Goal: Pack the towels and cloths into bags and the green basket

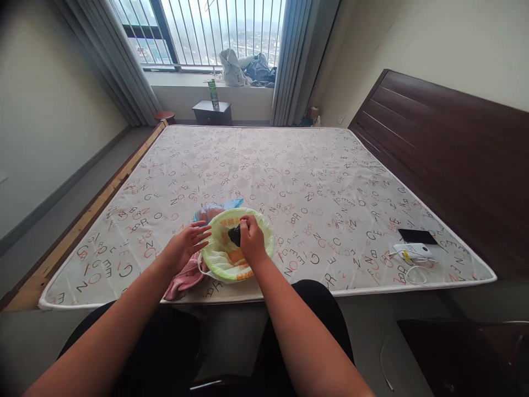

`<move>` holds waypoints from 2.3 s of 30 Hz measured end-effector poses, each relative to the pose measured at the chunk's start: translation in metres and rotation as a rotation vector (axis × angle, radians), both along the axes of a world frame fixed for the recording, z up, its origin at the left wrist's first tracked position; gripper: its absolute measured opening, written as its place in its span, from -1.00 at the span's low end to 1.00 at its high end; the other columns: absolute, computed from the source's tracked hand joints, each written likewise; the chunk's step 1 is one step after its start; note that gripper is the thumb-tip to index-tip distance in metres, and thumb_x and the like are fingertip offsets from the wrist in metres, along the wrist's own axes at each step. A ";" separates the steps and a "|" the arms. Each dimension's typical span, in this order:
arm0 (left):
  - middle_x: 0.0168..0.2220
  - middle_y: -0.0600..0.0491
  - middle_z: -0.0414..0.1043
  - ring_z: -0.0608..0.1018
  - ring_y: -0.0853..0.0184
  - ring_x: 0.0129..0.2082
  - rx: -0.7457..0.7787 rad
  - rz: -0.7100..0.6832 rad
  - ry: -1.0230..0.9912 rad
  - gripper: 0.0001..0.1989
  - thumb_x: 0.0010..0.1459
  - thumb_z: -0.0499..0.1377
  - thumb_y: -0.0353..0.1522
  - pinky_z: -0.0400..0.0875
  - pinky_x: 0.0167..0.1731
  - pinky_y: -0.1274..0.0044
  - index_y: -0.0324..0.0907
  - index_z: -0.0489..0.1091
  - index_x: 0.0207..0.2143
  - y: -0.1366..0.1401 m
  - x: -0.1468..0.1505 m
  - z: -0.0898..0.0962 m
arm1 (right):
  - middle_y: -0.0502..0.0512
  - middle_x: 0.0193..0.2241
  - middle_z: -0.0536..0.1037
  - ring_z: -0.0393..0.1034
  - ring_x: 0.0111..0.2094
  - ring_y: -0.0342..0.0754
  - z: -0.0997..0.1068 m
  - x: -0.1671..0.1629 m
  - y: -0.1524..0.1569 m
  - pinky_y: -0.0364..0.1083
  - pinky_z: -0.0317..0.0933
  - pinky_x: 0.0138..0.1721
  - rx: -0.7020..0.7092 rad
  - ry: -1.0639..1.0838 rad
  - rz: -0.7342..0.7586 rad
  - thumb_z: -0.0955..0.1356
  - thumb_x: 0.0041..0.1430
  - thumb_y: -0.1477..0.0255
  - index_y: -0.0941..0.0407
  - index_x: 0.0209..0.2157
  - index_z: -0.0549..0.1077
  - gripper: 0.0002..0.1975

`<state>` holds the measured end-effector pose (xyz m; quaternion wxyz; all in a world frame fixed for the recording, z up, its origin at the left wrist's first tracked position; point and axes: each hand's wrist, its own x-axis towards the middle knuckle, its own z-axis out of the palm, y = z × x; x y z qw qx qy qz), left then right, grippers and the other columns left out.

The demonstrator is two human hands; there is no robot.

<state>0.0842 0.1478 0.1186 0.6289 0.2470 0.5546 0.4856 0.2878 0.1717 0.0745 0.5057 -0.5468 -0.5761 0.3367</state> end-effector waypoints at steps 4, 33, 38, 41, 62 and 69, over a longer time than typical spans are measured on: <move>-0.05 -0.06 0.51 0.52 0.20 -0.01 0.031 0.057 0.177 -0.71 0.03 0.29 -0.34 0.43 -0.14 0.46 -0.13 0.47 -0.14 0.005 -0.009 -0.016 | 0.07 -0.15 0.58 0.45 -0.09 0.01 0.005 0.006 0.004 -0.02 0.27 -0.03 0.066 -0.009 0.134 0.18 0.39 0.23 0.07 -0.09 0.48 -0.67; 0.21 -0.14 0.41 0.46 0.11 0.19 0.205 -0.447 0.789 -0.29 0.07 0.06 -0.45 0.24 0.26 0.32 -0.26 0.19 0.32 0.027 -0.021 -0.104 | 0.33 -0.10 0.61 0.52 -0.06 0.17 -0.014 0.076 0.037 0.01 0.29 -0.09 -0.612 -0.766 0.064 0.14 0.37 0.16 0.15 -0.08 0.53 -0.54; 0.19 -0.06 0.46 0.54 0.13 0.08 0.223 -0.456 0.613 -0.28 0.00 0.07 -0.40 0.40 0.13 0.36 -0.22 0.28 0.28 0.030 -0.014 -0.104 | 0.32 -0.12 0.62 0.52 -0.08 0.19 -0.009 0.088 0.032 0.03 0.30 -0.12 -0.609 -0.788 0.092 0.13 0.37 0.08 0.15 -0.12 0.55 -0.47; 0.18 -0.04 0.47 0.54 0.10 0.09 0.267 -0.477 0.509 -0.32 0.01 0.13 -0.35 0.43 0.10 0.35 -0.17 0.35 0.25 0.028 -0.007 -0.100 | 0.32 0.07 0.53 0.45 0.06 0.14 -0.013 0.084 0.029 0.00 0.28 0.01 -0.445 -0.726 0.104 0.21 0.35 0.17 0.19 0.17 0.39 -0.49; 0.15 -0.24 0.45 0.47 0.07 0.16 0.198 -0.283 0.766 -0.46 0.00 0.26 -0.28 0.30 0.18 0.33 -0.25 0.45 0.06 0.019 0.005 -0.136 | 0.16 0.43 0.06 -0.25 0.46 0.29 -0.009 -0.004 -0.016 0.48 -0.36 0.34 0.026 -0.867 0.501 0.29 0.30 -0.02 -0.11 0.37 0.15 -0.30; -0.32 -0.01 0.61 0.59 0.09 -0.18 -0.014 -0.262 0.531 -0.79 -0.11 0.27 -0.30 0.46 -0.13 0.36 -0.15 0.45 -0.36 0.029 -0.002 -0.136 | 0.09 0.41 0.13 -0.14 0.44 0.19 -0.012 -0.018 -0.029 0.35 -0.25 0.39 0.209 -0.804 0.734 0.32 0.25 -0.07 -0.10 0.33 0.22 -0.30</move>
